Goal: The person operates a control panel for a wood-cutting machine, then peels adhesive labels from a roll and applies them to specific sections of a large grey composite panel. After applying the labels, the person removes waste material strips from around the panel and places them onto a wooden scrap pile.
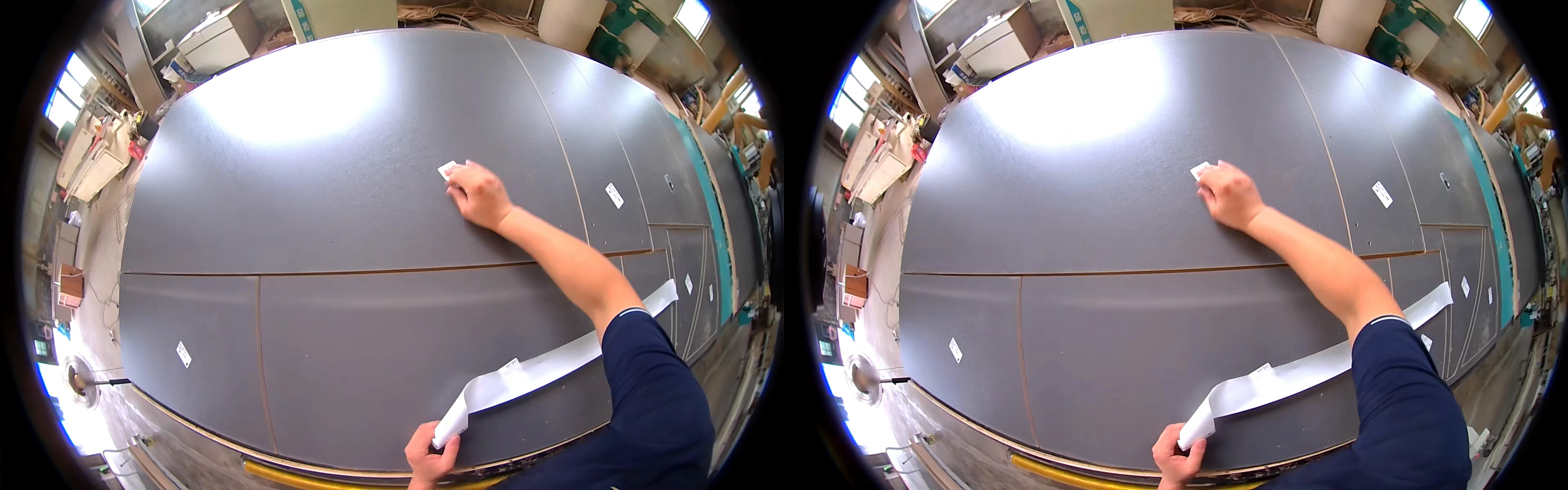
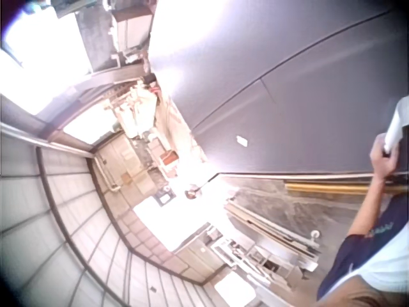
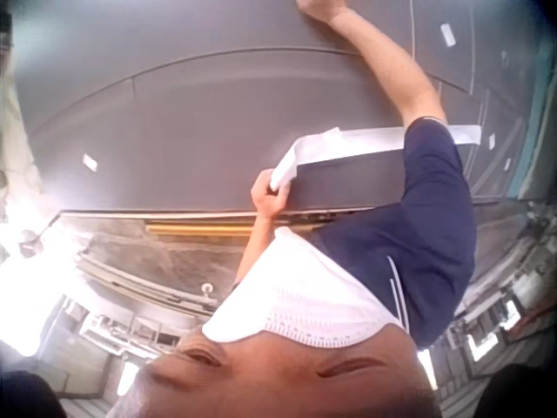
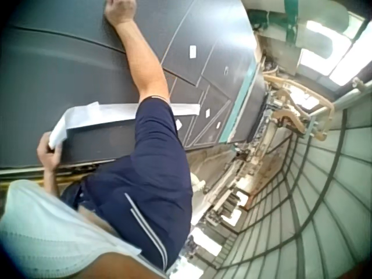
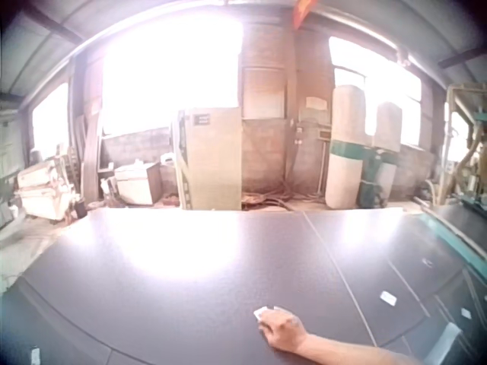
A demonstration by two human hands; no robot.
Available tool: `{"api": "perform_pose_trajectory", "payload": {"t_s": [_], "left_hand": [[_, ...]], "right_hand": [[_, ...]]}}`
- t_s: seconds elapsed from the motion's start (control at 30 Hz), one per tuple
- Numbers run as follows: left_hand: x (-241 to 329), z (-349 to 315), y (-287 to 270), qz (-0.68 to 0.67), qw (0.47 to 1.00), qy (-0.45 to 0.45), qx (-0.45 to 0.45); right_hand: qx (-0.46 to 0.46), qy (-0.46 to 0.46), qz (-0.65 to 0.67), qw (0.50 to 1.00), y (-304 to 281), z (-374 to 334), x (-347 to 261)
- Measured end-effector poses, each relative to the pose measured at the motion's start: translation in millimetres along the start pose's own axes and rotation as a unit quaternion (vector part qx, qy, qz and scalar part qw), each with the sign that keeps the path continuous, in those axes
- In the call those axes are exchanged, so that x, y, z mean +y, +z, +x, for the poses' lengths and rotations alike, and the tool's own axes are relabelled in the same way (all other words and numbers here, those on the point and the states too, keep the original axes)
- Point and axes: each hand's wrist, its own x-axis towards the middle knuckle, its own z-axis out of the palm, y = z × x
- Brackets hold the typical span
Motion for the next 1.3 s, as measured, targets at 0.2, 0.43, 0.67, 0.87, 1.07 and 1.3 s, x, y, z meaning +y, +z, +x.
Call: {"api": "perform_pose_trajectory", "payload": {"t_s": [0.2, 0.43, 0.67, 0.87, 1.07, 1.3], "left_hand": [[-1, -5, 0, 0.036, 0.999, 0.003, 0.000], [7, -4, -3, 0.053, 0.998, -0.017, -0.007], [34, -32, -16, -0.265, 0.954, -0.104, -0.088], [65, -100, -2, -0.155, 0.972, -0.081, -0.155], [55, -207, 14, -0.139, 0.983, -0.120, -0.023], [62, -280, 24, -0.091, 0.992, -0.085, -0.008]], "right_hand": [[-0.124, 0.052, -0.072, 0.988, 0, -8, -24], [-0.306, 0.131, -0.034, 0.942, -82, -71, -70], [-0.249, 0.087, 0.334, 0.905, -138, -194, -200], [-0.363, 0.019, 0.386, 0.848, -174, -280, -281], [-0.338, -0.006, 0.347, 0.875, -202, -376, -310], [-0.366, 0.025, 0.383, 0.848, -218, -433, -349]]}}
